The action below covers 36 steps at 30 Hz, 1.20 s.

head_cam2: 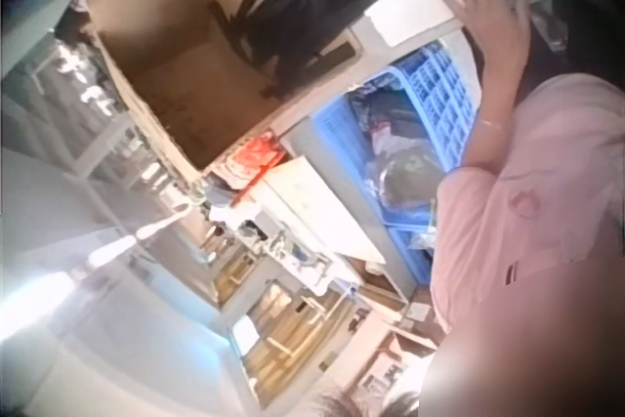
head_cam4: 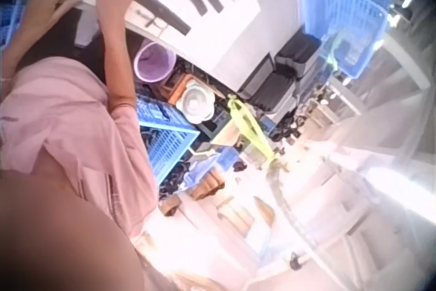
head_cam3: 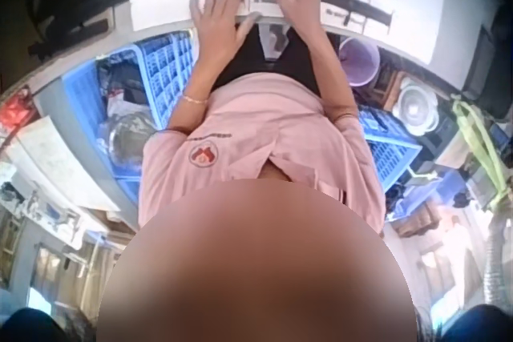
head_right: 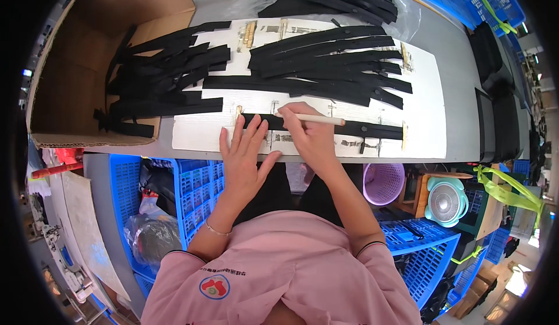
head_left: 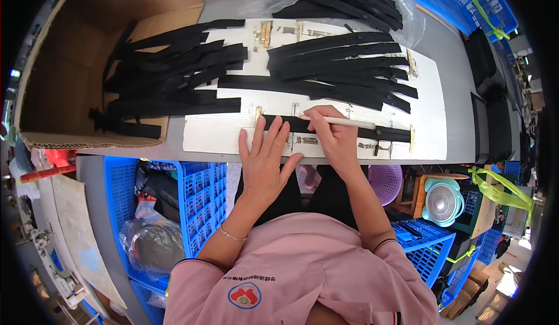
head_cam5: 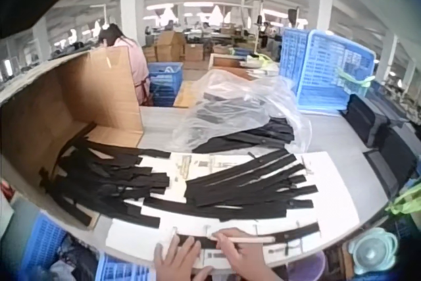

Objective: Marking black straps using a template board and a pen in a workshop setting.

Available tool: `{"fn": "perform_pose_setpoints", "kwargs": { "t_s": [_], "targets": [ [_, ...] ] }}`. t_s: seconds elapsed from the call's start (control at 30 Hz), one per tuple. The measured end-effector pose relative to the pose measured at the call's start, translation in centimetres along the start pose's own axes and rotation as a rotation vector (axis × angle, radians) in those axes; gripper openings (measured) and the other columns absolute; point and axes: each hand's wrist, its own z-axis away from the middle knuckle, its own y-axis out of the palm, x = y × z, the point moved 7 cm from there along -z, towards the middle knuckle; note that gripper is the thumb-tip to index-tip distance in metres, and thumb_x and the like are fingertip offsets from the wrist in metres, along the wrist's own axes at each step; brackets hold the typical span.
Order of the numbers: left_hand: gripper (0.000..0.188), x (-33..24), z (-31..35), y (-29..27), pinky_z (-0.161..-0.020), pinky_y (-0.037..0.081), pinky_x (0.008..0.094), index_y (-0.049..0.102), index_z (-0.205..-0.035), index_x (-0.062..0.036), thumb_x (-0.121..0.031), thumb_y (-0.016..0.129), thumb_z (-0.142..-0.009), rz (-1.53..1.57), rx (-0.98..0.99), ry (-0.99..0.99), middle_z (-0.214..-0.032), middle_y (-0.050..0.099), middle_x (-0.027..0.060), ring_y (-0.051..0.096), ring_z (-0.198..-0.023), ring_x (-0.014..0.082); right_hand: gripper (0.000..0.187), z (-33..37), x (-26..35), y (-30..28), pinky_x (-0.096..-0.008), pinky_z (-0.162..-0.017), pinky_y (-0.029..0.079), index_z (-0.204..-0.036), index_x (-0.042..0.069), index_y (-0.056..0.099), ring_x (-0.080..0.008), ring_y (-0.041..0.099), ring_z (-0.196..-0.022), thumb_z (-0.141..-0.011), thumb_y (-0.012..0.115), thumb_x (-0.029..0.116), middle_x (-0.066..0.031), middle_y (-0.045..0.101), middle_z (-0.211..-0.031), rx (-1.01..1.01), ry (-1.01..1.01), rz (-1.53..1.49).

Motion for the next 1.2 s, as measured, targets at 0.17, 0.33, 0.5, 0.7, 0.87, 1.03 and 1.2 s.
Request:
{"fn": "perform_pose_setpoints", "kwargs": {
  "t_s": [0.17,0.33,0.5,0.7,0.87,1.03,1.2],
  "targets": [
    [0.063,0.2,0.2,-0.2,-0.123,0.013,0.0588,0.053,-0.148,-0.0078,-0.035,0.072,-0.095,-0.012,-0.001,-0.007,-0.155,0.05,0.0107,0.034,-0.152,0.0346,0.021,-0.6,-0.9,1.3,-0.0256,-0.064,0.047,-0.1,-0.005,0.071,-0.0093,0.061,-0.071,-0.102,0.064,0.015,-0.0063,0.069,-0.081,0.062,0.027,0.128],
    [0.064,0.1,0.1,-0.1,-0.122,0.014,0.0595,0.054,-0.148,-0.0067,-0.038,0.071,-0.095,-0.026,0.005,-0.001,-0.156,0.049,0.0108,0.033,-0.152,0.0344,0.02,-0.5,-0.9,1.4,-0.0273,-0.064,0.048,-0.101,-0.004,0.071,-0.0127,0.062,-0.071,-0.101,0.063,0.014,-0.0082,0.07,-0.083,0.083,0.025,0.177],
    [0.064,0.1,0.1,-0.1,-0.123,0.013,0.0586,0.053,-0.149,-0.0077,-0.036,0.072,-0.095,-0.011,0.01,-0.006,-0.156,0.049,0.0102,0.032,-0.153,0.0342,0.02,-0.4,-0.8,1.5,-0.0281,-0.064,0.048,-0.101,-0.004,0.071,-0.0147,0.063,-0.071,-0.101,0.063,0.014,-0.0095,0.071,-0.084,0.06,-0.043,0.172],
    [0.062,0.2,0.0,-0.1,-0.123,0.012,0.0584,0.053,-0.148,-0.0082,-0.036,0.071,-0.095,-0.015,0.023,-0.015,-0.156,0.049,0.01,0.032,-0.153,0.0342,0.021,-0.2,-0.9,1.4,-0.0292,-0.06,0.048,-0.097,-0.003,0.073,-0.0144,0.062,-0.064,-0.1,0.064,0.016,-0.0084,0.07,-0.076,0.172,0.058,0.167],
    [0.064,0.0,-0.1,-0.1,-0.121,0.015,0.0622,0.056,-0.146,-0.0062,-0.039,0.072,-0.094,-0.032,0.015,-0.003,-0.155,0.05,0.0112,0.034,-0.152,0.0353,0.02,-0.1,-0.5,1.6,-0.0248,-0.057,0.044,-0.091,-0.002,0.074,-0.0078,0.056,-0.061,-0.1,0.061,0.01,-0.0032,0.064,-0.069,0.159,-0.055,0.173],
    [0.063,-0.1,-0.1,0.0,-0.122,0.014,0.0619,0.056,-0.145,-0.0074,-0.038,0.072,-0.094,-0.029,0.013,0.002,-0.155,0.05,0.0108,0.034,-0.152,0.0354,0.019,0.0,-1.0,1.0,-0.0266,-0.057,0.046,-0.09,-0.002,0.073,-0.0093,0.059,-0.062,-0.099,0.061,0.01,-0.0054,0.067,-0.071,0.186,-0.011,0.131],
    [0.063,0.1,0.0,0.1,-0.123,0.011,0.0605,0.055,-0.147,-0.008,-0.037,0.073,-0.094,-0.024,0.017,-0.012,-0.155,0.05,0.0106,0.033,-0.152,0.037,0.021,0.6,0.3,-4.2,-0.0254,-0.06,0.047,-0.087,-0.005,0.071,-0.0082,0.059,-0.067,-0.095,0.053,0.003,-0.0064,0.07,-0.079,-0.033,0.01,-0.02]
  ]
}}
